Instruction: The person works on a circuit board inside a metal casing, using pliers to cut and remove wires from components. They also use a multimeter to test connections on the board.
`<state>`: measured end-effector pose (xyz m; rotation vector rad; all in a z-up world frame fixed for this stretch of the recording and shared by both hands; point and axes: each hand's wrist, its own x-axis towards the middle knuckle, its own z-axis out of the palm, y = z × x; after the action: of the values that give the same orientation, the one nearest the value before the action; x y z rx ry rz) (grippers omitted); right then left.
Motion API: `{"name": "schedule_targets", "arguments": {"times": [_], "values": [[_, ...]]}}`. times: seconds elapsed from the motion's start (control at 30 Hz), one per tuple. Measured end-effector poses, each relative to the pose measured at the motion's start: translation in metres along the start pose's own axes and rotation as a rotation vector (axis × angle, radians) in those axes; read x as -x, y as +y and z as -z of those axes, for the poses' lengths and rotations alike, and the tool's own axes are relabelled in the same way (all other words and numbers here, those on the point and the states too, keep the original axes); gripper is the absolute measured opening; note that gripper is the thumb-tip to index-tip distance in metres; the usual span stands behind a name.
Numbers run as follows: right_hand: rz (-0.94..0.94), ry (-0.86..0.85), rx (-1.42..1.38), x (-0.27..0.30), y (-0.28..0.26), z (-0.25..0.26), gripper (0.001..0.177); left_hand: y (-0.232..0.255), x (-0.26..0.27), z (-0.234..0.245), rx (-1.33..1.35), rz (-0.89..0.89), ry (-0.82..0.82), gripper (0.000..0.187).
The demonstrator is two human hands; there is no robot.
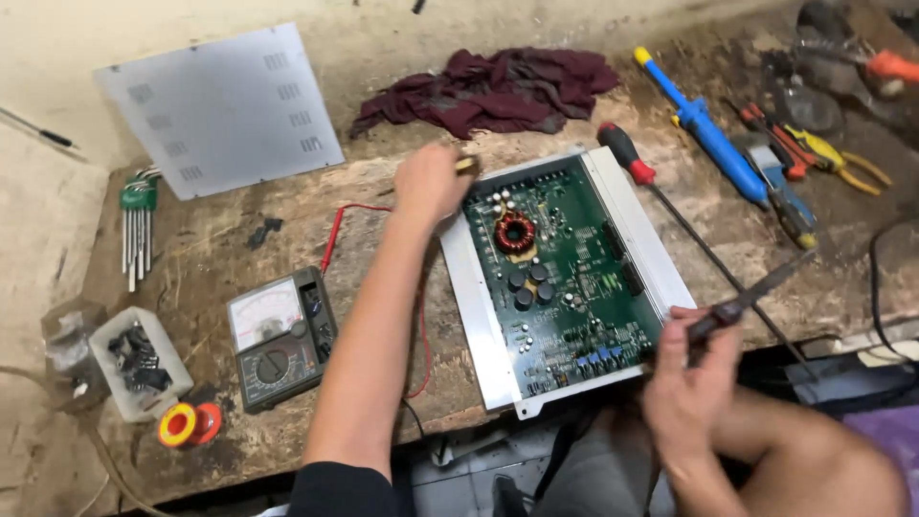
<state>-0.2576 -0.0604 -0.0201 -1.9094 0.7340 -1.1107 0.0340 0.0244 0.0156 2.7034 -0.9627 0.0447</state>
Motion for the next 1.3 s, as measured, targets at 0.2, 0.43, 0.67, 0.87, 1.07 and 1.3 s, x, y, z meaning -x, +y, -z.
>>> {"name": "schedule_targets", "arguments": {"times": [0.2,0.43,0.67,0.87,1.07,1.3], "values": [[0.339,0.065,0.172,-0.024,0.012,-0.025,0.019,-0.001,0.019,0.006,-0.011,0.217,-0.152,0.046],[0.385,-0.151,0.105,-0.109,0.053,-0.040,0.019,0.012,0.035,0.042,0.096,0.069,0.015,0.018],[0.223,-0.357,0.270,-0.115,0.053,-0.043,0.029,0.044,0.005,0.024,0.443,-0.185,-0.140,0.054],[0.217,-0.354,0.316,-0.114,0.051,-0.042,0.027,0.046,0.004,0.000,0.562,-0.275,-0.199,0.020],[0.338,-0.316,0.294,-0.115,0.058,-0.045,0.024,0.035,-0.010,-0.022,0.631,-0.393,-0.210,0.028],[0.458,-0.284,0.305,-0.113,0.067,-0.040,0.021,0.020,-0.017,-0.009,0.826,-0.452,-0.334,0.041]]}}
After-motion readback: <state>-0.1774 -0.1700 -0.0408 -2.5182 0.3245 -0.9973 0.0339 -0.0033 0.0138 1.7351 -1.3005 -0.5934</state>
